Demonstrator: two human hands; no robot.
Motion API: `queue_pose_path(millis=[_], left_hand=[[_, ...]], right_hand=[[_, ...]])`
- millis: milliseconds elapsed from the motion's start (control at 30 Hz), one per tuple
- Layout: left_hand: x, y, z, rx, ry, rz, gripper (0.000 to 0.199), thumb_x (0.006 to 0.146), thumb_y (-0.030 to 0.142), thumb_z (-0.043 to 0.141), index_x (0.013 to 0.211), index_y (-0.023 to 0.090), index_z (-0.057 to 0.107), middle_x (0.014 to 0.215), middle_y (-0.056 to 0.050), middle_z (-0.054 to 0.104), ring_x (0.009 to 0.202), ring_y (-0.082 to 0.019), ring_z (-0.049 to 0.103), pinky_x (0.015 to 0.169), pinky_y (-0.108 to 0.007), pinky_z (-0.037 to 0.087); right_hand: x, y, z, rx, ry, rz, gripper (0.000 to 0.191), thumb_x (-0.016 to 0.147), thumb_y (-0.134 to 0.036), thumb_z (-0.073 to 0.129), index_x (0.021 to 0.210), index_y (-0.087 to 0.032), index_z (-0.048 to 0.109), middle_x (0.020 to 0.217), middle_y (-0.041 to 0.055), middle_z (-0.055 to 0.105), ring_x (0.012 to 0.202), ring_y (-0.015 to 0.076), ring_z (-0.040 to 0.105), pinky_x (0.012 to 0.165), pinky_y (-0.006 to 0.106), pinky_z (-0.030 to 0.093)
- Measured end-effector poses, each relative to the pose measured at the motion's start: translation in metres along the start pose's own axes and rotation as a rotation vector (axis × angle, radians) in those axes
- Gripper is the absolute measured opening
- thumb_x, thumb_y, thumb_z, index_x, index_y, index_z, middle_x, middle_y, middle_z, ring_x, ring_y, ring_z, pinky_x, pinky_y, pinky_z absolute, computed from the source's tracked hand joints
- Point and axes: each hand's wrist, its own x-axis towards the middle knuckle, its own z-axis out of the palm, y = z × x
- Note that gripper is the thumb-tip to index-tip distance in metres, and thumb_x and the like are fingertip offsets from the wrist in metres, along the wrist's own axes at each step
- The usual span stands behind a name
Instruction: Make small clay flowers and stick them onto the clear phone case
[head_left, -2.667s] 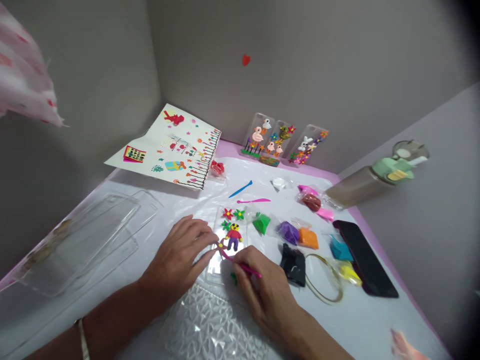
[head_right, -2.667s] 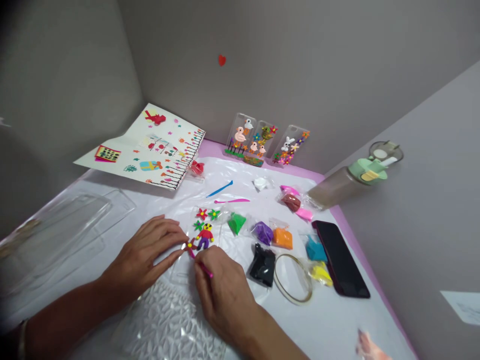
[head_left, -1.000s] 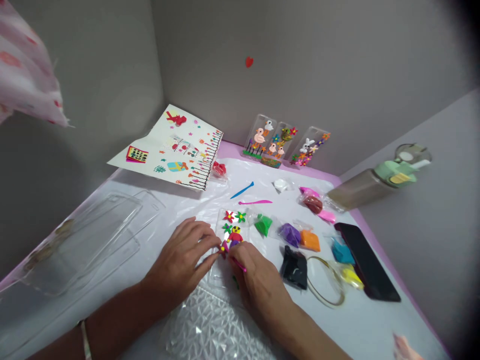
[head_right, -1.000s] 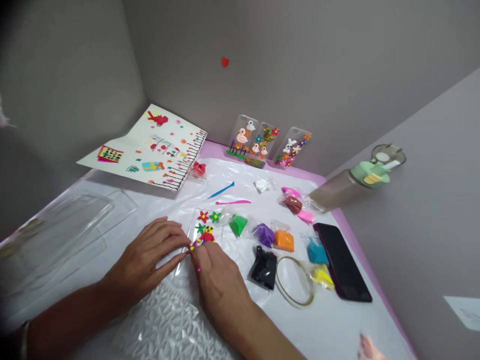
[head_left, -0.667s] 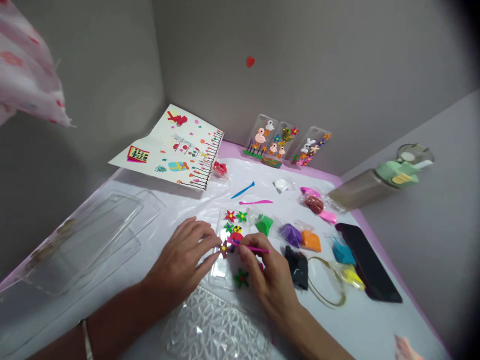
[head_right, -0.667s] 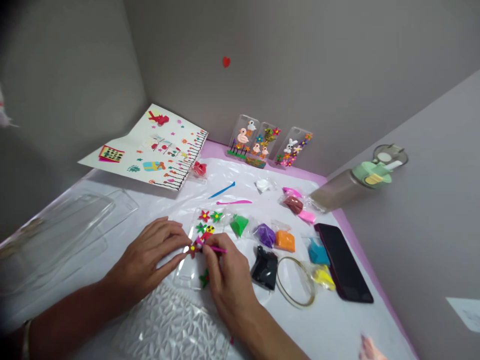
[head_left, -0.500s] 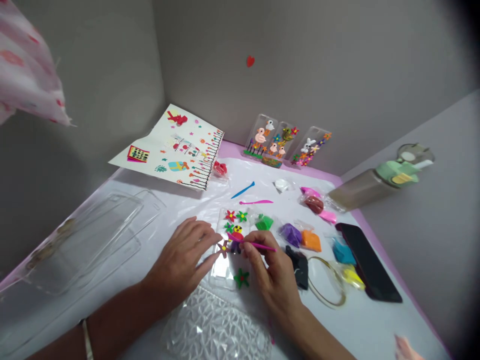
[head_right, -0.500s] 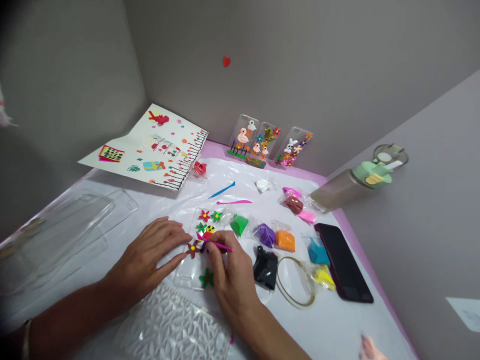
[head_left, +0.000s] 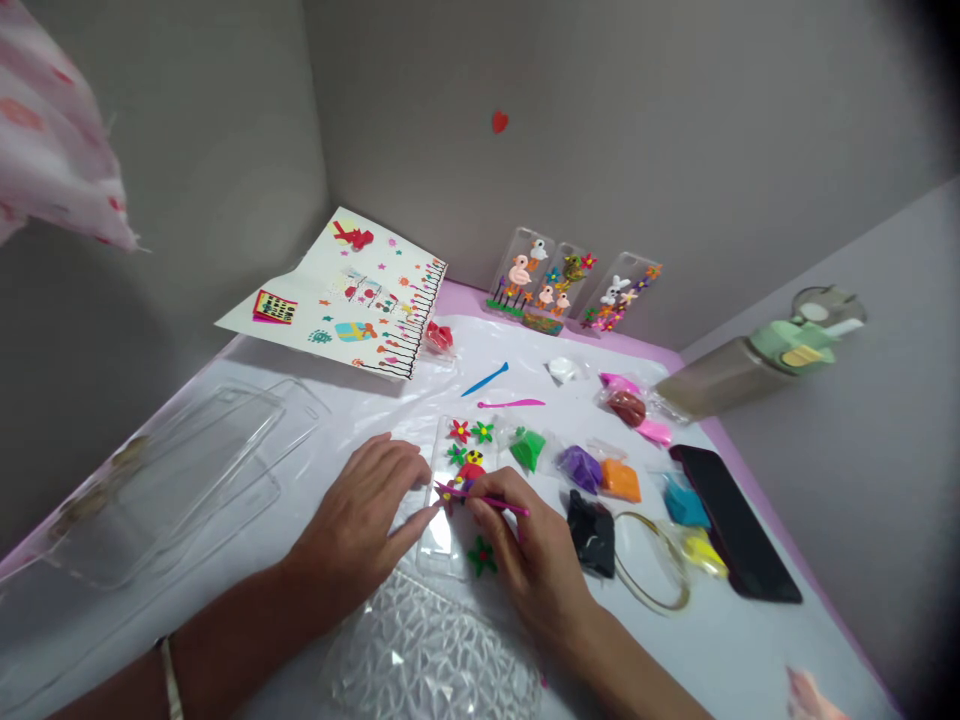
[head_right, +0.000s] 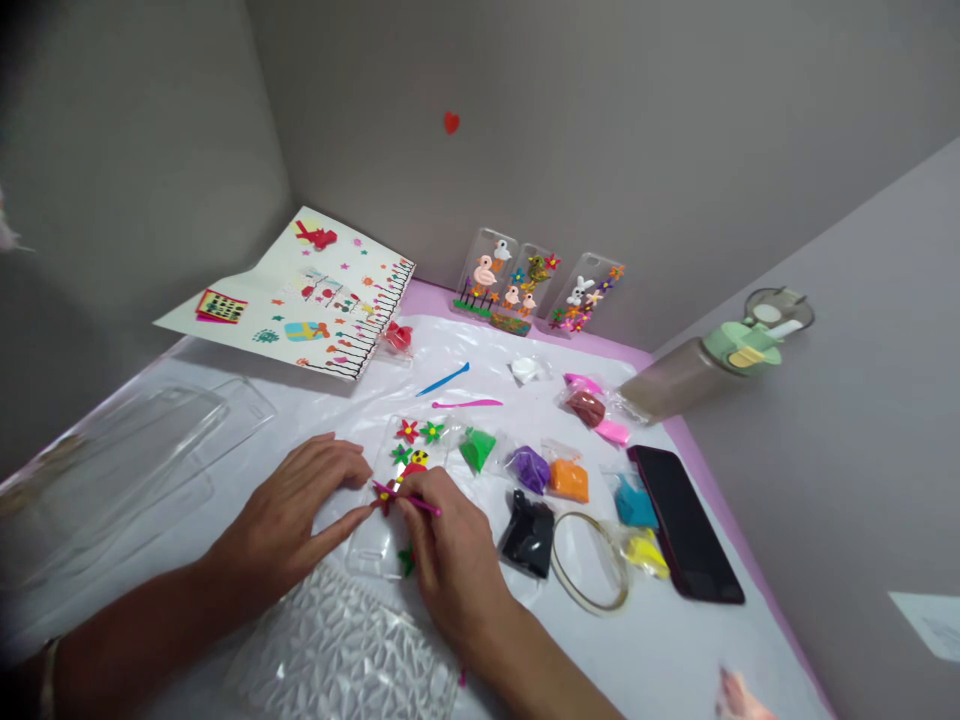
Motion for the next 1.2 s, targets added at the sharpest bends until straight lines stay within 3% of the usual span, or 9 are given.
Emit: queue_pose_path(millis=[767,1033,1200], left_hand=[[-0.0007,-0.001,0.001,0.011,-0.013,0.03,0.011,0.092,0.016,0.06,0.102,0.018,0.054,0.102,-0.007,0.063,0.104,-0.023,0.057,0.108,-0.047,0.036],[-0.0001,-0.0009,0.0008,0.004,-0.029,0.046,0.013,0.093,0.016,0.059,0.105,0.019,0.054,0.103,-0.005,0.063,0.106,-0.023,0.056,0.108,-0.045,0.036],[0.0002,0.002,-0.0009,0.012,-0.035,0.029,0.009,0.095,0.017,0.057,0.104,0.019,0.056,0.102,-0.006,0.064,0.106,-0.023,0.056,0.108,-0.045,0.036]], right_hand=[[-0.0026,0.0057,0.0042,-0.182,-0.09,-0.118,0.018,0.096,-0.008,0.041,0.099,-0.019,0.055,0.084,0.0051,0.063,0.073,0.0159,0.06,0.066,0.024,0.048],[-0.0009,0.0058,0.0044,0.116,-0.034,0.143,0.012,0.099,-0.019,0.049,0.096,-0.02,0.06,0.086,0.0022,0.066,0.078,0.0139,0.061,0.071,0.023,0.045],[-0.0002,0.0061,0.0041,0.167,-0.027,0.207,0.013,0.099,-0.024,0.051,0.094,-0.02,0.062,0.086,0.002,0.066,0.079,0.0146,0.06,0.071,0.025,0.044]])
